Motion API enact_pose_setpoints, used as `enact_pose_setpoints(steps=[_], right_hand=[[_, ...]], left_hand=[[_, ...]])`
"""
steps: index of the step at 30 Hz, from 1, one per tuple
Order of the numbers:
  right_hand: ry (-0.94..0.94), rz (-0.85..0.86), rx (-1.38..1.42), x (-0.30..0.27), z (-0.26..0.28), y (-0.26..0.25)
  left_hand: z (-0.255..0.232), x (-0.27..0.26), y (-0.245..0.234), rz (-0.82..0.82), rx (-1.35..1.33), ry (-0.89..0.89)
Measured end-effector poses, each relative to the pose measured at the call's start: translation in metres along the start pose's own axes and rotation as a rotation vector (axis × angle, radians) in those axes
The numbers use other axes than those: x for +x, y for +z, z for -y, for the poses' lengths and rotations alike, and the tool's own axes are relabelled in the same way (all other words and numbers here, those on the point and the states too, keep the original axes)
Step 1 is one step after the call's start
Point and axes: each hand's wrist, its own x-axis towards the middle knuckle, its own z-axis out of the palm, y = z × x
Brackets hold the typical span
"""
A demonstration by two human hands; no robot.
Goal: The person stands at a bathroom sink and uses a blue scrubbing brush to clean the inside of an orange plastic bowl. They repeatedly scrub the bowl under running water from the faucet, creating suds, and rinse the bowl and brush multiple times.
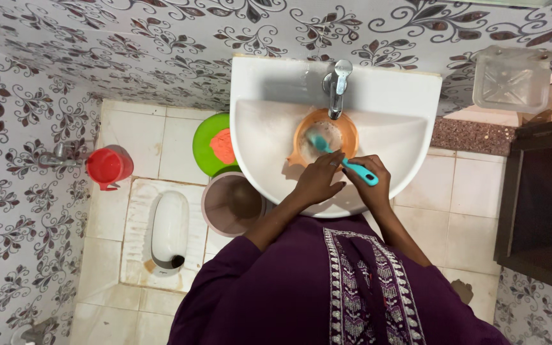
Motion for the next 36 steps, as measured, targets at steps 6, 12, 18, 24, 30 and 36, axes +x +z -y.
enact_pose_setpoints(steps=[6,12,18,24,30,36], right_hand=[[0.001,0.061,-0.158,0.000,0.001,0.009],[-0.067,-0.009,-0.046,-0.004,0.000,0.011],[0.235,0.016,0.119,0.010,-0.004,0.012],[-0.046,-0.018,-0.193,0.001,0.005,0.020],[0.008,-0.024,-0.070,0.006,0.022,0.007],[-0.095,-0.063,-0.161,0.010,0.072,-0.003]], left_hand=[[0.014,0.001,0.014,0.030,0.011,-0.063],[0.014,-0.005,0.011,0.000,-0.054,-0.008],[0.023,-0.006,0.006,0.046,-0.051,-0.052],[0.017,0.001,0.002,0.038,-0.028,-0.057],[-0.003,-0.002,-0.016,-0.007,-0.072,-0.019],[-0.042,0.002,-0.047,-0.209,-0.032,0.181]])
